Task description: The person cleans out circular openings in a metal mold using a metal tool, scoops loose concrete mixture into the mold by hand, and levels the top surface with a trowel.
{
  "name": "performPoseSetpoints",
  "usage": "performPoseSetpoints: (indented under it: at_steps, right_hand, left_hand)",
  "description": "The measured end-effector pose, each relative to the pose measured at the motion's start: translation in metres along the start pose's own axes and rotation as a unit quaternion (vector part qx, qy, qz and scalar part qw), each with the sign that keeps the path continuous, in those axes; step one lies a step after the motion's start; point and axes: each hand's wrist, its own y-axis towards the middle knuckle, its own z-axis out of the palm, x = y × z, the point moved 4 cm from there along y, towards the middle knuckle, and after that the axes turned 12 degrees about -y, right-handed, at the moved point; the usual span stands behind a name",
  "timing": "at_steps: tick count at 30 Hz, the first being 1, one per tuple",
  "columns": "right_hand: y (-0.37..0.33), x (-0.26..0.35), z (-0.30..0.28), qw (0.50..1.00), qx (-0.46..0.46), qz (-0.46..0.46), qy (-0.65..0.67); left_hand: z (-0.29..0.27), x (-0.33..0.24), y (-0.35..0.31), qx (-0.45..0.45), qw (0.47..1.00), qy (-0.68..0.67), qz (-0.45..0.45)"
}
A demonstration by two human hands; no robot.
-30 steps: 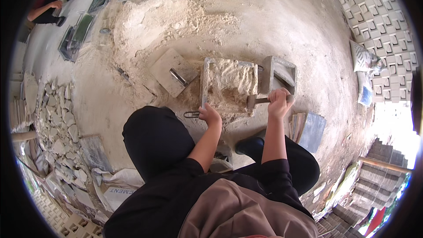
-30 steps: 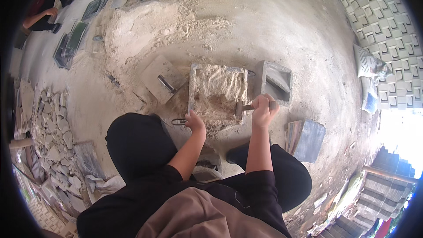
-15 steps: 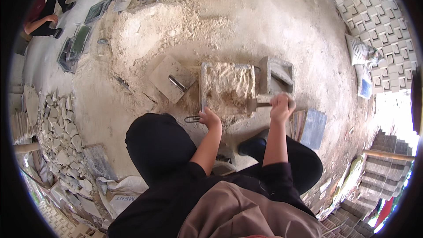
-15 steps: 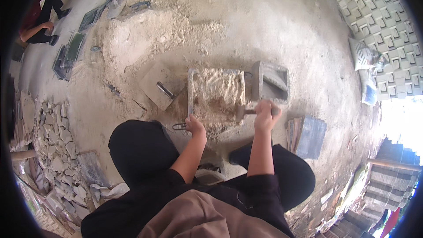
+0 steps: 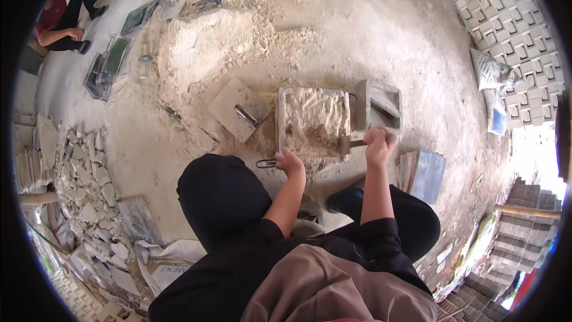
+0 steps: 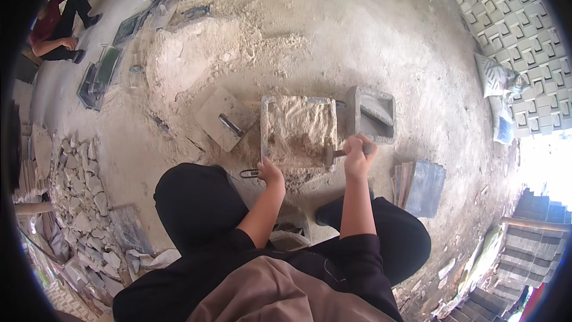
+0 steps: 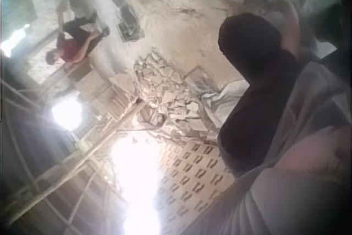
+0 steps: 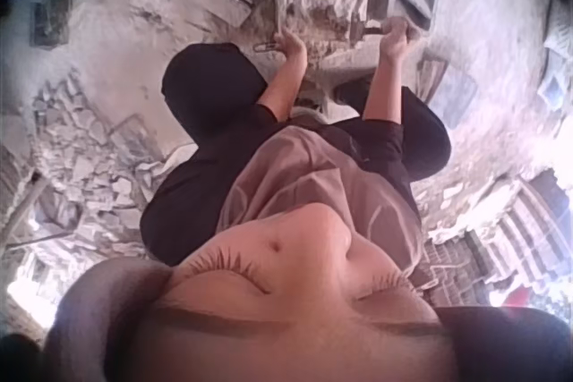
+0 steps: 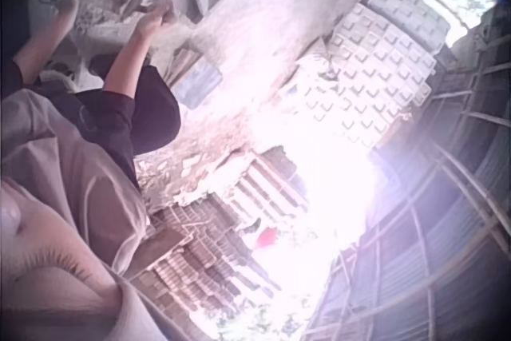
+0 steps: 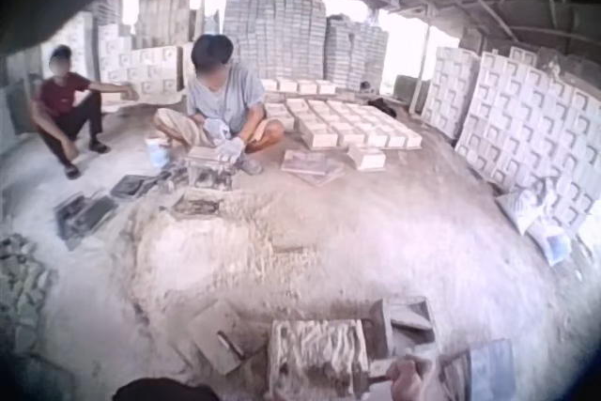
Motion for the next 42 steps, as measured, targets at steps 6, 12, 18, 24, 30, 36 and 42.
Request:
performPoseSetpoints:
  at_steps: [6, 12, 18, 24, 30, 36, 42]
  right_hand:
    - [-0.009, -0.009, -0.002, 0.999, 0.006, 0.026, 0.029]
    - [-0.002, 0.0, -0.001, 0.999, 0.0, 0.008, 0.033]
    - [-0.003, 0.016, -0.004, 0.999, -0.023, 0.003, 0.025]
    - [0.0, 0.015, 0.002, 1.0, -0.006, 0.027, 0.011]
    - [-0.005, -0.004, 0.003, 0.999, 0.011, 0.003, -0.03]
    - [-0.002, 0.007, 0.011, 1.0, 0.0, -0.004, -0.024]
    - [0.004, 0.01, 0.008, 0.996, -0.026, 0.048, 0.07]
  left_hand:
    - [0.002, -0.005, -0.004, 0.003, 1.0, 0.011, -0.007]
    - [0.004, -0.007, 0.001, 0.016, 0.999, 0.03, 0.022]
    - [-0.002, -0.01, -0.005, 0.025, 1.0, -0.007, 0.003]
    - [0.0, -0.011, -0.001, 0.025, 1.0, 0.012, -0.009]
    - [0.006, -0.015, -0.012, 0.011, 1.0, -0.008, -0.007]
    - [0.001, -0.007, 0.003, 0.022, 0.999, 0.039, 0.007]
    - [0.006, -0.005, 0.006, -0.006, 1.0, 0.001, 0.014]
